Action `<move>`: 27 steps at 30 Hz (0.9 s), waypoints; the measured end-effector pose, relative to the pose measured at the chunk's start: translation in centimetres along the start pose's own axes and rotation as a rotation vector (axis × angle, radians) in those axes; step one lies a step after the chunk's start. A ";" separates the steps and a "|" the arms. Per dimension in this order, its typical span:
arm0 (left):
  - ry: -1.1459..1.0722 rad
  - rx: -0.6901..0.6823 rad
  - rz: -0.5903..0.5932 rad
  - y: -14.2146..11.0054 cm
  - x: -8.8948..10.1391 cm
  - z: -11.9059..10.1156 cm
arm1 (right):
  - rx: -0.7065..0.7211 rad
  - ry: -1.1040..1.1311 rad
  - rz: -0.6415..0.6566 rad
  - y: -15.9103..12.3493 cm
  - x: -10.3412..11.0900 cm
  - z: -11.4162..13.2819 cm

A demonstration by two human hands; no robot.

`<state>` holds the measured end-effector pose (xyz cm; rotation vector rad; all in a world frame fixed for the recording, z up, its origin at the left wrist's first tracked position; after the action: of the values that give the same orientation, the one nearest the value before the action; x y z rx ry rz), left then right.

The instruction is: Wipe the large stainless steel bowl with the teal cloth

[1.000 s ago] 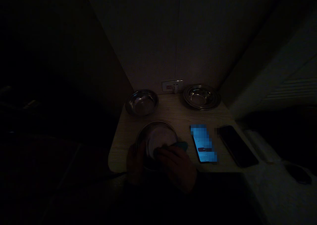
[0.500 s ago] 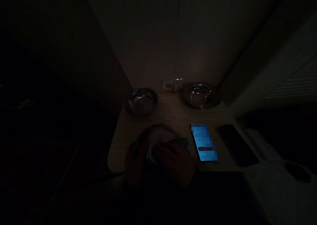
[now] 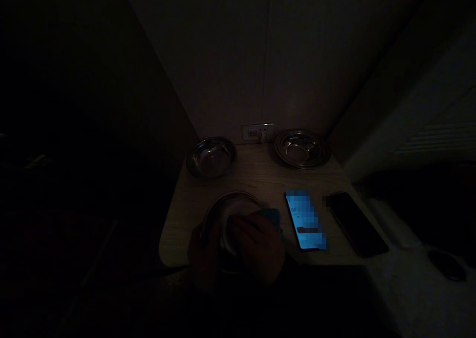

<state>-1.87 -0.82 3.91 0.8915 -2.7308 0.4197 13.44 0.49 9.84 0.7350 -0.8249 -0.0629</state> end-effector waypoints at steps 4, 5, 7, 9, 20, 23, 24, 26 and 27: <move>0.013 -0.004 -0.009 -0.4 0.1 -0.1 | 0.052 0.004 0.027 0.4 0.1 0.3; 0.016 -0.001 -0.012 -0.4 0.1 -0.2 | 0.027 -0.010 0.025 0.5 0.1 0.1; 0.019 0.005 -0.006 -0.5 0.1 -0.4 | 0.003 -0.001 0.011 0.8 0.2 0.1; 0.032 0.005 0.001 -0.5 0.0 -0.7 | 0.000 0.025 0.035 1.0 0.0 0.1; 0.071 -0.011 -0.019 -0.5 0.2 -0.6 | -0.005 -0.016 0.016 1.3 0.3 -0.7; 0.062 0.002 -0.004 -0.6 0.0 -0.6 | 0.020 0.040 0.041 1.3 0.3 -0.4; 0.066 0.008 -0.008 -0.6 0.0 -0.6 | 0.046 0.052 0.044 1.2 0.4 -0.2; 0.077 0.005 -0.035 -0.6 0.2 -0.5 | 0.003 0.020 0.041 1.2 0.3 -0.4; 0.076 0.013 -0.041 -0.5 0.2 -0.3 | -0.008 0.012 0.038 1.2 0.3 -0.4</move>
<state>-1.69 -1.26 4.39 0.9135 -2.6390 0.4542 13.67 1.58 10.60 0.7114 -0.8260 -0.0280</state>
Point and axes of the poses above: each hand's wrist, its own y-axis towards the middle knuckle, its own x-axis out of the back of the hand, z = x × y, the point moved 7 cm from there along y, towards the middle knuckle, and after that the axes turned 7 degrees about -x, right-handed, at the moved point
